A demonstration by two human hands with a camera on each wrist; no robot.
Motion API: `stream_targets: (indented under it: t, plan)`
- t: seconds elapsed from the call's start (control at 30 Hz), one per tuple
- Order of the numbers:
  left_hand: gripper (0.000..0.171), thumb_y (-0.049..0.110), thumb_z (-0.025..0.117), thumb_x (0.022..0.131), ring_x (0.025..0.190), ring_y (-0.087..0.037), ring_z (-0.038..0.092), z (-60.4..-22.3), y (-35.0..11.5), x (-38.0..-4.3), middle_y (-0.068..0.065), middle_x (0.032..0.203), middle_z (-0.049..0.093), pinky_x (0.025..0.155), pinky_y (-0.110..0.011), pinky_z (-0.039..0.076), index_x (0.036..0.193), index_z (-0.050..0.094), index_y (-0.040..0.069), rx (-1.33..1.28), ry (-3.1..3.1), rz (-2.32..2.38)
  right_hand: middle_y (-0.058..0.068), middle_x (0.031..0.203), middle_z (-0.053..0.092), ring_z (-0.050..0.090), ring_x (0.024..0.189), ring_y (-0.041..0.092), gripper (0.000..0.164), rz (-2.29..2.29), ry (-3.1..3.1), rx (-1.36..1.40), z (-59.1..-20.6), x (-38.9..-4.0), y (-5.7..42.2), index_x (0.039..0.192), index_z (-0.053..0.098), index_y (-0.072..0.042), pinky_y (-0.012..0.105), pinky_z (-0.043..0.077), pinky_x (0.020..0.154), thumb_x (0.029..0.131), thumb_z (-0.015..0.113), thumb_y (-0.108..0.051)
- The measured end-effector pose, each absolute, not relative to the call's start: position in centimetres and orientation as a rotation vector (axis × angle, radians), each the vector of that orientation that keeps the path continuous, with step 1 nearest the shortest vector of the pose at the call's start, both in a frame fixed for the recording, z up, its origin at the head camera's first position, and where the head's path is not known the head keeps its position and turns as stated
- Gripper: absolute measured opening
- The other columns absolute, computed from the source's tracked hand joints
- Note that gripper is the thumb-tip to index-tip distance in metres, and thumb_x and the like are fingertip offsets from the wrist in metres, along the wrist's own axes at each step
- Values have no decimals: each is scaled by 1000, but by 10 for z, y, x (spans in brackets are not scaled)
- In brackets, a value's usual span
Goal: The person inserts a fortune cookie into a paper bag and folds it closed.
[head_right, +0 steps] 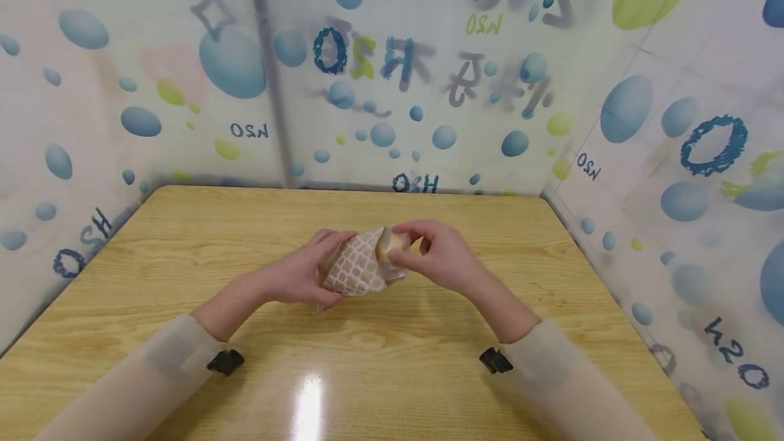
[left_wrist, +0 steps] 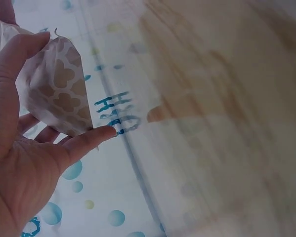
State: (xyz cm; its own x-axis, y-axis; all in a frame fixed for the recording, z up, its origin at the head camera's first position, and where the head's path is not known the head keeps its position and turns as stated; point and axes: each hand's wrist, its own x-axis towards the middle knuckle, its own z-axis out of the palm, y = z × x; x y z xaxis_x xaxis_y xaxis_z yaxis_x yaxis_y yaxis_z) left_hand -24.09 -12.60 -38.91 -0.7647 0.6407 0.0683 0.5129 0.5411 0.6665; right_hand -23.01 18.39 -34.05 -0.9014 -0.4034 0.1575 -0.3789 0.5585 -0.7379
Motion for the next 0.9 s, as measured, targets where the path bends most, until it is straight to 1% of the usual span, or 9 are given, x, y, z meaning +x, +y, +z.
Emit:
stream_targets:
  t: [0.2, 0.33, 0.4, 0.47, 0.6, 0.77, 0.9]
  plan:
    - [113, 24, 94, 83, 143, -33, 48, -389, -125, -240, -16, 159, 39, 121, -58, 49, 173, 26, 16, 988, 2593, 1040, 3, 108, 69, 54, 83, 20, 45, -1180, 2848, -780, -343, -227, 175, 139, 77, -14, 26, 48, 69, 97, 86, -26]
    - [114, 24, 94, 82, 145, -35, 47, -388, -126, -239, -17, 161, 38, 123, -60, 47, 173, 25, 15, 970, 2589, 1051, 5, 109, 67, 54, 83, 20, 48, -1188, 2826, -809, -346, -228, 178, 143, 74, -15, 26, 48, 68, 97, 86, -28]
    - [114, 23, 94, 82, 146, -36, 47, -388, -128, -239, -18, 161, 38, 123, -61, 46, 173, 25, 14, 961, 2591, 1055, 6, 113, 68, 56, 82, 19, 49, -1231, 2801, -791, -347, -229, 184, 146, 71, -17, 26, 50, 67, 99, 83, -29]
    - [114, 22, 94, 82, 146, -36, 47, -387, -129, -239, -19, 161, 38, 123, -61, 46, 173, 25, 13, 953, 2595, 1062, 9, 117, 70, 58, 80, 18, 47, -1307, 2765, -772, -348, -231, 193, 148, 69, -17, 27, 51, 66, 103, 79, -26]
    - [115, 22, 94, 82, 147, -36, 47, -387, -132, -240, -18, 161, 38, 124, -61, 46, 173, 25, 14, 948, 2612, 1057, 14, 120, 71, 61, 80, 17, 42, -1415, 2708, -761, -350, -233, 208, 148, 69, -13, 26, 51, 65, 106, 73, -16]
    - [115, 23, 94, 82, 147, -36, 47, -389, -132, -241, -17, 162, 38, 123, -61, 46, 173, 25, 15, 944, 2615, 1059, 12, 120, 73, 60, 83, 16, 42, -1390, 2684, -771, -352, -234, 210, 145, 72, -13, 26, 52, 68, 104, 76, -17]
    - [114, 23, 94, 82, 145, -36, 48, -388, -131, -241, -17, 160, 39, 123, -61, 47, 173, 25, 15, 952, 2610, 1069, 11, 121, 73, 61, 85, 18, 45, -1361, 2692, -769, -354, -234, 207, 147, 71, -14, 26, 53, 70, 103, 78, -19]
